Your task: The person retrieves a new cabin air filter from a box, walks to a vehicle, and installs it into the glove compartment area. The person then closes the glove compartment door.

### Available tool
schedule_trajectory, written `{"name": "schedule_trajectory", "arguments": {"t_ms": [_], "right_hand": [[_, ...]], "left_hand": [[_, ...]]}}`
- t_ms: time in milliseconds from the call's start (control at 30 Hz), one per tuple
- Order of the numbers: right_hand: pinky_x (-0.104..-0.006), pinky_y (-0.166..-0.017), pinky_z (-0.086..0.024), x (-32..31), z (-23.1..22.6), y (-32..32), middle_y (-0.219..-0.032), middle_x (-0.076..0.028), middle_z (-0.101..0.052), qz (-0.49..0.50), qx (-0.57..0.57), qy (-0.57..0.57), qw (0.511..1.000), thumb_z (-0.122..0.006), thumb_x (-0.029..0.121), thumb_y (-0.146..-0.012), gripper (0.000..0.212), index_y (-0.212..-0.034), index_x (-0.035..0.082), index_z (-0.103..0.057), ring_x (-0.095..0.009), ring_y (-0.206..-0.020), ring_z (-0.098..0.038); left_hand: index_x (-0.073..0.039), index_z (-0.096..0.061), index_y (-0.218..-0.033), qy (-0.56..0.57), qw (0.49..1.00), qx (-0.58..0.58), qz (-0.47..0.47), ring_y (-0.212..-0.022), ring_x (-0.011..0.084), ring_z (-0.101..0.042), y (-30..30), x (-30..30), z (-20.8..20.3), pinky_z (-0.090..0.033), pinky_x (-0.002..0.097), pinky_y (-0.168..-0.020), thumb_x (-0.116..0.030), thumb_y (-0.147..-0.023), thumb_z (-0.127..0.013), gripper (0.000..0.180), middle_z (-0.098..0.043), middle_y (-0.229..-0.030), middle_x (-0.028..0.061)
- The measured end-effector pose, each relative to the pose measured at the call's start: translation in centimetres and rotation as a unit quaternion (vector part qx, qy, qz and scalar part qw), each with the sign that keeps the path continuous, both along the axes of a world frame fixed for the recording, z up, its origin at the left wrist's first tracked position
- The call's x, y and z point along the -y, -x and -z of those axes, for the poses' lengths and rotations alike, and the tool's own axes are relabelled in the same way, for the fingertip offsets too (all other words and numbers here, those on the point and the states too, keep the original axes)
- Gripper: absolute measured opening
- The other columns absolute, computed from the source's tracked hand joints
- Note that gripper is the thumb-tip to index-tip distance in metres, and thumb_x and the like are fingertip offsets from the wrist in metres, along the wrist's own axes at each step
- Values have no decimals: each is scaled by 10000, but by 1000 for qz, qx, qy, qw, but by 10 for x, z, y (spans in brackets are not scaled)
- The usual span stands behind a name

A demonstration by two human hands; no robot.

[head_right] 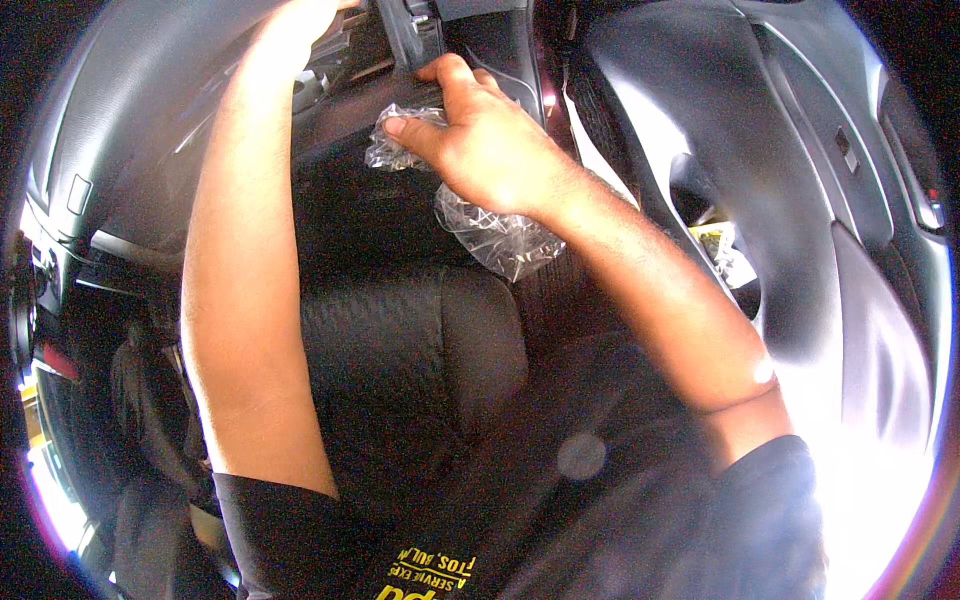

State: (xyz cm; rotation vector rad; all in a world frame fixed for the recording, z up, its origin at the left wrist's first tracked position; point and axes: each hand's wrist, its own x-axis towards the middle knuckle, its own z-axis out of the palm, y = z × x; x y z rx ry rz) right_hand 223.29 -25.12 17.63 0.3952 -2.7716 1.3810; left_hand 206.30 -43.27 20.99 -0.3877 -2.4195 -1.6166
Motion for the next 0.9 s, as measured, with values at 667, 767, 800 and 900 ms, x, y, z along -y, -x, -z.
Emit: {"name": "schedule_trajectory", "arguments": {"t_ms": [667,767,800,900], "right_hand": [[-366,-1000,-428,-1,0,4,-1171,-244,-622,-17,30,59,998,-653,407,-945,590,-1322,-6,-465,-270,-1127,-591],[-320,-959,-439,-2,-6,3,-1122,-179,-638,-9,78,66,995,-642,359,-962,543,-1316,-7,-455,-201,-1062,-580],[-304,-944,-442,-1,-7,3,-1109,-157,-643,-6,108,75,991,-636,337,-970,520,-1315,-7,-453,-179,-1040,-575],[-287,-929,-438,4,-12,-1,-1099,-106,-635,-9,65,36,997,-601,281,-998,447,-1313,3,-448,-140,-1023,-556]], "left_hand": [[-3,-489,-1403,118,989,-39,-80,-1296,329,-484,8,-6,0,-390,450,-1092,-292,-1029,-500,473,-480,-1450,215],[-13,-439,-1445,125,982,-106,-93,-1354,318,-435,-39,-1,-32,-346,435,-1144,-293,-1033,-463,498,-426,-1502,203],[-14,-439,-1445,121,981,-114,-99,-1355,318,-435,-48,2,-34,-348,434,-1143,-293,-1033,-461,498,-426,-1502,203],[-14,-438,-1445,103,982,-116,-111,-1356,319,-436,-68,11,-36,-352,434,-1141,-291,-1033,-455,497,-426,-1502,204]]}}
